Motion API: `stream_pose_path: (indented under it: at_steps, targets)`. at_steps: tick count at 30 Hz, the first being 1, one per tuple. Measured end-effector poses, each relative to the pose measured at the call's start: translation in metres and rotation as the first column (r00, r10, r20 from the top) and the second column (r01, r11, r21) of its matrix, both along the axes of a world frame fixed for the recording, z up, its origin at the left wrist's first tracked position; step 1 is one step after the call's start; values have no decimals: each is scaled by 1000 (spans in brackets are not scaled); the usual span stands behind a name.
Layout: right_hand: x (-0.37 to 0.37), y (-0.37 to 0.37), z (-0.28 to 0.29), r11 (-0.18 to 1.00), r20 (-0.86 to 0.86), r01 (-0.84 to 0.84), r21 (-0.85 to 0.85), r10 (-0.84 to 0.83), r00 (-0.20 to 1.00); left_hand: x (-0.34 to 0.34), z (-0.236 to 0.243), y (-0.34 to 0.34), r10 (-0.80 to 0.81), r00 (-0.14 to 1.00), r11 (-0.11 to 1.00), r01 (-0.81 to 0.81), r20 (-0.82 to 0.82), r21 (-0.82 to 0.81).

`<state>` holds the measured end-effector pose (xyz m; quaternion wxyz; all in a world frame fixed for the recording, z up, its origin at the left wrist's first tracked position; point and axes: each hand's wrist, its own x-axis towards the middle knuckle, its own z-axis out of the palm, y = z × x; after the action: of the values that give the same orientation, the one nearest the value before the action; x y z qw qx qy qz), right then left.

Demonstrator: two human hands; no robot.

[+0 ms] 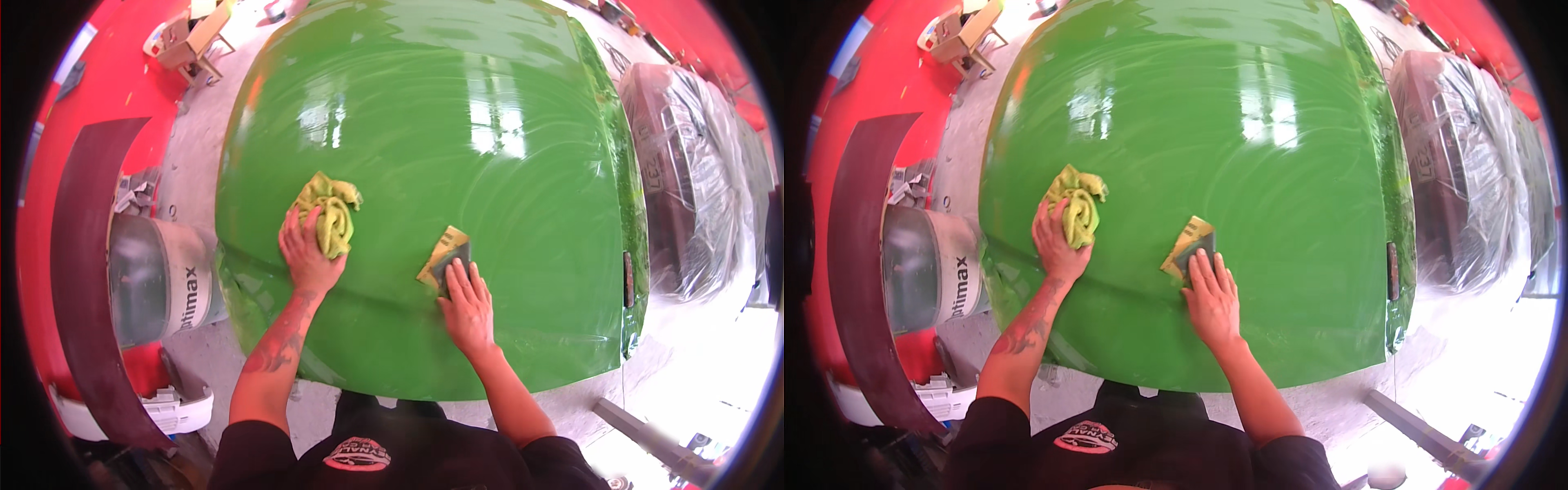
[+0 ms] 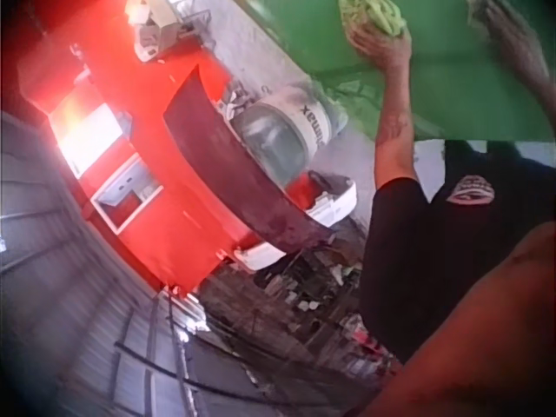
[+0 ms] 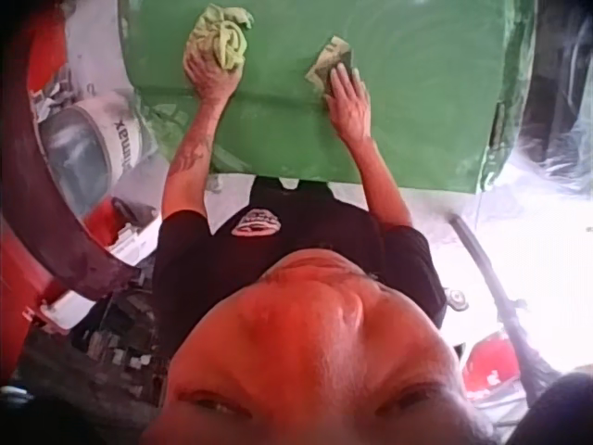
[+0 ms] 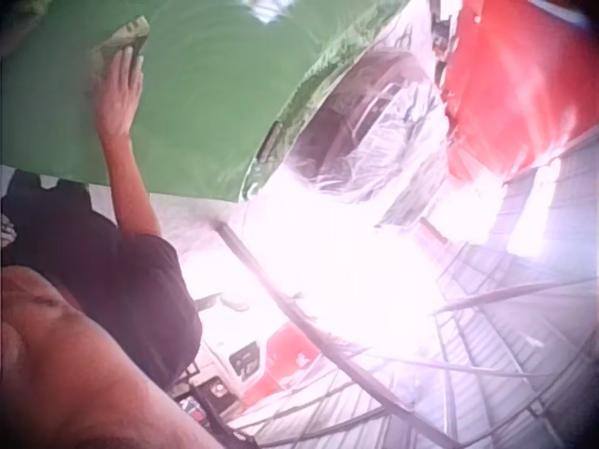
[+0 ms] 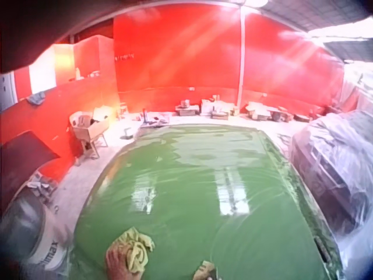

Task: The person wet-sands a car hood, rubbing sandpaper across the surface, dipping a cloth into a bucket of water, and wiping down the panel.

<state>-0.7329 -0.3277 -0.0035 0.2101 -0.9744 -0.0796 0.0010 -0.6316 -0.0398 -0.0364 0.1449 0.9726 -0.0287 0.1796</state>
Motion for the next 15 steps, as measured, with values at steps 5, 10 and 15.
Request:
stream_pose_path:
  at_steps: [5,10,15]
  targets:
    - [-20,-27,-22,966,217,170,195,-212,953,2,10,-9,-157,986,987,155,-50,-50]
    - [-35,-13,19,534,-60,502,681,-642,764,-10,31,-1,-349,929,937,343,-126,-68]
    - [-45,-22,9,448,-277,626,638,-625,730,-27,43,0,-450,837,887,460,-312,-46]
